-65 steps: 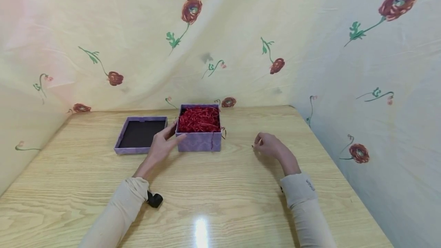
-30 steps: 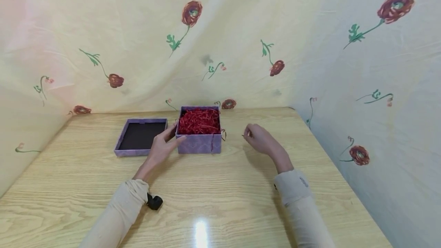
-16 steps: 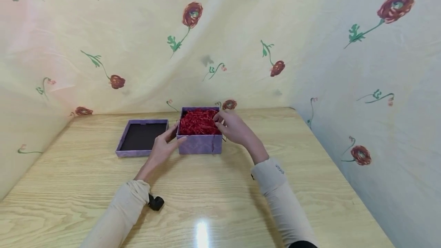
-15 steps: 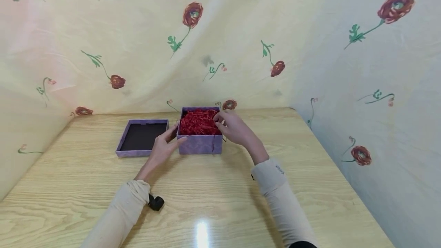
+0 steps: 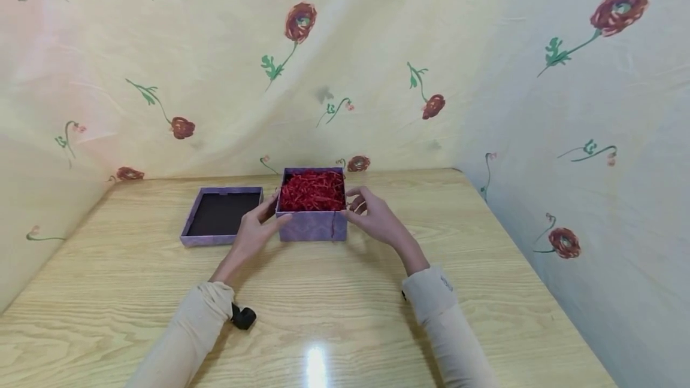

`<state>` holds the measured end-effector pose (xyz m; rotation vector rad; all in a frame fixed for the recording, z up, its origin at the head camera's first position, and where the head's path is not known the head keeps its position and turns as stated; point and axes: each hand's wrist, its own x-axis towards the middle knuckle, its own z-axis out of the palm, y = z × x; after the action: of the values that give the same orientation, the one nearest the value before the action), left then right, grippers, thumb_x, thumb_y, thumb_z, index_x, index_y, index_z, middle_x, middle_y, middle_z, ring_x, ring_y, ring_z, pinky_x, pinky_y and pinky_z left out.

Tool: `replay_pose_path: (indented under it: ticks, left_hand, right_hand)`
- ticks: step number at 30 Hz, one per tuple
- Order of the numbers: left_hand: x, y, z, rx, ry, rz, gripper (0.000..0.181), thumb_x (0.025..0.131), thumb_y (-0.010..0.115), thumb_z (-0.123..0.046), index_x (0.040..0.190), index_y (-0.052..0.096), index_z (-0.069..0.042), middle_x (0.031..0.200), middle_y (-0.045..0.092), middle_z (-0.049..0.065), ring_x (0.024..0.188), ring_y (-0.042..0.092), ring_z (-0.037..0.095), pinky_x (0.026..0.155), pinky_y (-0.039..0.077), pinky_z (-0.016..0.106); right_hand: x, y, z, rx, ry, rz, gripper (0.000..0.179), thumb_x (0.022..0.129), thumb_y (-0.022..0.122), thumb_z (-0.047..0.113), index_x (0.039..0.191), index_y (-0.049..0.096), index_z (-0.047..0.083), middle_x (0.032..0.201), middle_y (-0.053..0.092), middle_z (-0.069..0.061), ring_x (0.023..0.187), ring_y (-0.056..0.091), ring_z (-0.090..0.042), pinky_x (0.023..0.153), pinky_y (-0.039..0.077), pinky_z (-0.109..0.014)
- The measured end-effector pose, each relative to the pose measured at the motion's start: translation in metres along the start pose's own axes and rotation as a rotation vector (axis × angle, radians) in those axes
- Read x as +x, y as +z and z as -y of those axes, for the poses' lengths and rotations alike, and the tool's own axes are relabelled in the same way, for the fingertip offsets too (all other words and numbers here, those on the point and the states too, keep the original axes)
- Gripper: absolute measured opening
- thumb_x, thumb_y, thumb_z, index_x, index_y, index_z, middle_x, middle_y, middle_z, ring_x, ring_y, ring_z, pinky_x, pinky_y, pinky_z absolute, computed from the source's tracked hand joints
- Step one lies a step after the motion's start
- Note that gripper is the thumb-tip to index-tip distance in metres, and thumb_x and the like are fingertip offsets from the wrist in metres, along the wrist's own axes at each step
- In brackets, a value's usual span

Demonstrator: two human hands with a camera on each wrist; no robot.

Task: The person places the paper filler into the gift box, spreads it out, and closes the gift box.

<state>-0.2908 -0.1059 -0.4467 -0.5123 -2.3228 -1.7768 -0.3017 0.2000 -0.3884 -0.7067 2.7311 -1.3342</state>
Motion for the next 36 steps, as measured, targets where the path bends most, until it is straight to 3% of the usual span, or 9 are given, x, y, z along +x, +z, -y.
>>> replay_pose_path:
  ticks: [6, 12, 16, 22, 33, 36]
  left_hand:
    - [0.0, 0.001, -0.001, -0.011, -0.009, -0.001, 0.072, 0.099, 0.074, -0.022, 0.16, 0.039, -0.007, 0.16, 0.04, 0.015, 0.143, 0.045, 0.033, 0.113, 0.042, 0.048]
    - [0.0, 0.001, 0.0, -0.032, -0.013, 0.006, 0.073, 0.1, 0.073, -0.019, 0.161, 0.035, -0.006, 0.161, 0.036, 0.017, 0.144, 0.042, 0.036, 0.114, 0.039, 0.052]
    - [0.0, 0.001, -0.001, -0.027, -0.007, 0.006, 0.073, 0.1, 0.073, -0.02, 0.161, 0.036, -0.007, 0.161, 0.037, 0.016, 0.144, 0.043, 0.035, 0.114, 0.04, 0.05]
    - [-0.001, 0.0, -0.002, -0.001, -0.008, -0.001, 0.072, 0.099, 0.074, -0.024, 0.16, 0.039, -0.008, 0.159, 0.042, 0.015, 0.142, 0.046, 0.032, 0.112, 0.042, 0.048]
    - [-0.001, 0.0, -0.002, -0.028, -0.016, 0.01, 0.072, 0.1, 0.073, -0.022, 0.161, 0.037, -0.007, 0.161, 0.038, 0.015, 0.144, 0.042, 0.034, 0.115, 0.038, 0.05]
    - [-0.005, -0.001, -0.019, -0.024, -0.028, 0.019, 0.071, 0.101, 0.071, -0.016, 0.16, 0.035, -0.001, 0.16, 0.038, 0.02, 0.144, 0.041, 0.038, 0.115, 0.037, 0.053]
  right_hand:
    - [-0.005, 0.011, 0.003, 0.026, -0.047, -0.052, 0.036, 0.101, 0.07, 0.014, 0.13, 0.053, 0.0, 0.093, 0.063, -0.01, 0.082, 0.061, -0.024, 0.07, 0.049, -0.036]
    - [-0.009, 0.03, 0.016, -0.244, -0.051, -0.149, 0.055, 0.094, 0.08, 0.023, 0.133, 0.049, 0.001, 0.08, 0.059, -0.002, 0.066, 0.055, -0.016, 0.057, 0.046, -0.032]
    - [-0.01, 0.038, 0.022, -0.355, -0.058, -0.204, 0.045, 0.093, 0.079, 0.019, 0.127, 0.056, -0.001, 0.083, 0.061, -0.003, 0.069, 0.058, -0.017, 0.058, 0.049, -0.034]
    - [-0.012, 0.039, 0.023, -0.399, -0.082, -0.202, 0.022, 0.095, 0.07, 0.006, 0.115, 0.065, 0.001, 0.095, 0.067, -0.006, 0.08, 0.062, -0.019, 0.065, 0.053, -0.035]
    - [-0.016, 0.034, 0.025, -0.459, -0.158, -0.207, 0.018, 0.095, 0.061, -0.002, 0.111, 0.07, -0.002, 0.099, 0.071, -0.012, 0.084, 0.066, -0.024, 0.072, 0.056, -0.041]
    - [-0.016, 0.033, 0.025, -0.448, -0.164, -0.219, 0.019, 0.096, 0.059, -0.003, 0.111, 0.07, -0.003, 0.1, 0.071, -0.014, 0.079, 0.064, -0.022, 0.069, 0.055, -0.04]
